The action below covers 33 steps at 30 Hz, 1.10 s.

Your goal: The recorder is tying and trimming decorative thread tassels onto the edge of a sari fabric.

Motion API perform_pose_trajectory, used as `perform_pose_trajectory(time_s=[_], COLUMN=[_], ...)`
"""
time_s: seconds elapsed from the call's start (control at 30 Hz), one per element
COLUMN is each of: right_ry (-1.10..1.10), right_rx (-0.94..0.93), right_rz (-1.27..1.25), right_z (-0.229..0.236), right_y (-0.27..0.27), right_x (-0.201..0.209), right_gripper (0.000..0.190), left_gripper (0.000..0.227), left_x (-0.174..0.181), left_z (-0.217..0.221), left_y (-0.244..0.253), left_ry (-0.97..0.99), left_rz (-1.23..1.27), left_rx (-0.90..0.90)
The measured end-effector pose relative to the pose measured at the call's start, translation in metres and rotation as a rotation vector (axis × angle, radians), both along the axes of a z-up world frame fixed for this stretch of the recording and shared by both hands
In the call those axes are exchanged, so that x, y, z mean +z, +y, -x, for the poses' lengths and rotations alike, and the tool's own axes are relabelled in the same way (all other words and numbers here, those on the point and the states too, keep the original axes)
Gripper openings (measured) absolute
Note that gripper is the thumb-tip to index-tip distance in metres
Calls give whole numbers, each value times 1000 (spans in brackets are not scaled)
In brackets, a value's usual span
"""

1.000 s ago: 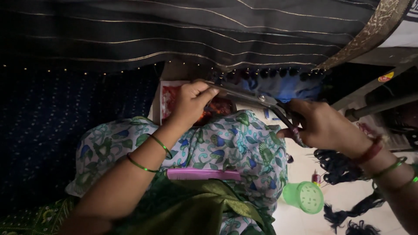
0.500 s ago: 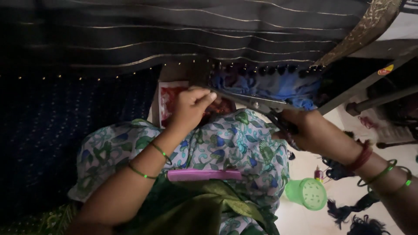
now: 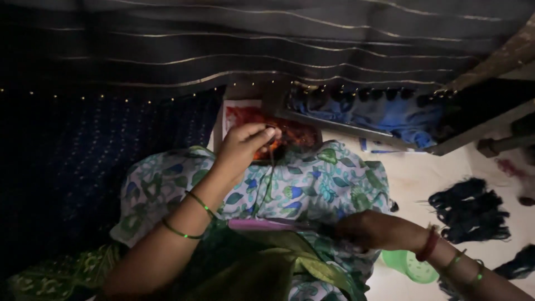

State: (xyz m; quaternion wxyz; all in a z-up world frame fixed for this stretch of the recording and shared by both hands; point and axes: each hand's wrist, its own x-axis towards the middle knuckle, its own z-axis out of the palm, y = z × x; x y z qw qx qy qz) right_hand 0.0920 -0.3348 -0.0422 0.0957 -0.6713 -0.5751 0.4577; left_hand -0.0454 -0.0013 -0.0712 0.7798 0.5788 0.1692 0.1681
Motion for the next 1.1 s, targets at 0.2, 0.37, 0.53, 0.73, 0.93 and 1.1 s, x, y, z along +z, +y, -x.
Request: perform_pose_trajectory(time_s=[0.2,0.37,0.53,0.73,0.93,1.1], right_ry=[-258,61,118,-434,-512,-553], right_rx=[-477,-777,-893,-792,-901,-914], right_rz=[-390,-539,-581,-792,-765,-729], right_z=[32,45,44,18,0,-4], right_y=[82,141,160,136,98,72], right_x=[29,17,0,-35,-59,-88], right_gripper=[39,38,21,12,13,17], left_gripper=[24,23,32,56,34,20], left_x=[-3,-7,-12,78,105,96], left_z=[-6,-5,2,-15,-45,-45], left_y=[-19,-16,-4,-22,-32,-37], left_ry=[-28,-76,-13,-366,-255,-263], left_rz=[282,369,193,-741,-514,-166], left_rx=[-67,-3,64,285,193,115])
